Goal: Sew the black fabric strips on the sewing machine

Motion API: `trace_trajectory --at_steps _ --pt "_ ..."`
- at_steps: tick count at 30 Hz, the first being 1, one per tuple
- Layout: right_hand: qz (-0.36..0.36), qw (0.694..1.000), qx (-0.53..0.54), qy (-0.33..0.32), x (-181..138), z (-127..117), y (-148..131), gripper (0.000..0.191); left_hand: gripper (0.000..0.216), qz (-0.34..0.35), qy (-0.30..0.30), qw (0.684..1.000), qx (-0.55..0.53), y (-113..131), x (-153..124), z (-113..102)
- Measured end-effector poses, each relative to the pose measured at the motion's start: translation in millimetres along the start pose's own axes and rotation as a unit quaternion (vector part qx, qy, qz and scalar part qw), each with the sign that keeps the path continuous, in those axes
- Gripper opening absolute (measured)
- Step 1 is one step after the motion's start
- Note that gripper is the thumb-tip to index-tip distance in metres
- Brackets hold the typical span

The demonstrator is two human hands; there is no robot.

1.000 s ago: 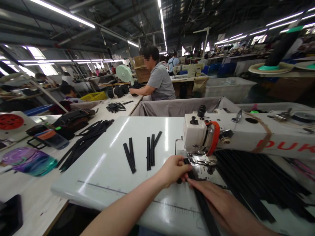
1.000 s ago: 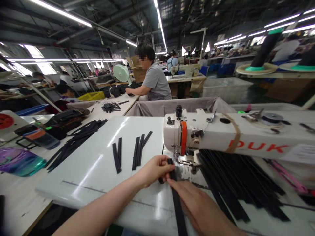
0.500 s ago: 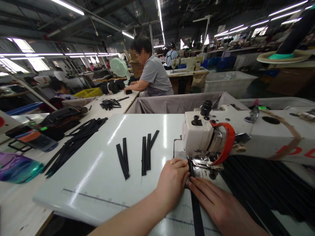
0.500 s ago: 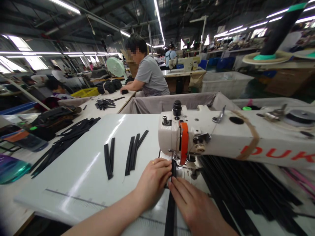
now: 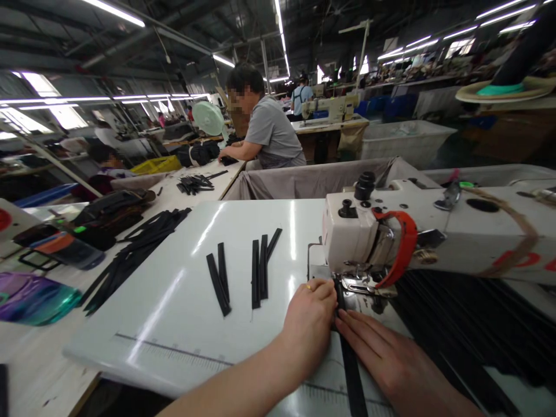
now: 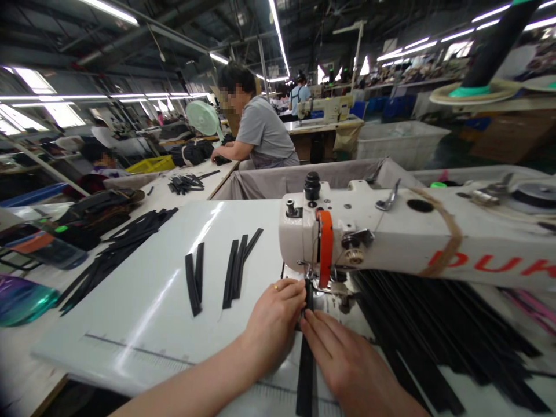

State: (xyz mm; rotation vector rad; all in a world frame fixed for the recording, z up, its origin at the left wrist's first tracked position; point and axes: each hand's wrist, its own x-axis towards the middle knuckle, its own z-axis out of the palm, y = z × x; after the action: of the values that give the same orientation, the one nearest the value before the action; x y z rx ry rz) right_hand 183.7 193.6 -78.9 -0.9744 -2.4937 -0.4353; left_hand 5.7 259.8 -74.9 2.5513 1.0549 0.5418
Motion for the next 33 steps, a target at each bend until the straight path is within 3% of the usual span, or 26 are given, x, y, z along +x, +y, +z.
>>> trace_trajectory --at_steps 24,33 --pt "0.089 0.995 0.046 0.029 8.2 4.4 2.6 0.049 0.022 -0.021 0.045 0.999 0.016 5.4 8.5 -5.0" --pt "0.136 0.971 0.194 0.043 5.3 -6.9 3.1 0.033 0.018 -0.044 0.055 0.997 -0.031 7.0 9.6 -1.7"
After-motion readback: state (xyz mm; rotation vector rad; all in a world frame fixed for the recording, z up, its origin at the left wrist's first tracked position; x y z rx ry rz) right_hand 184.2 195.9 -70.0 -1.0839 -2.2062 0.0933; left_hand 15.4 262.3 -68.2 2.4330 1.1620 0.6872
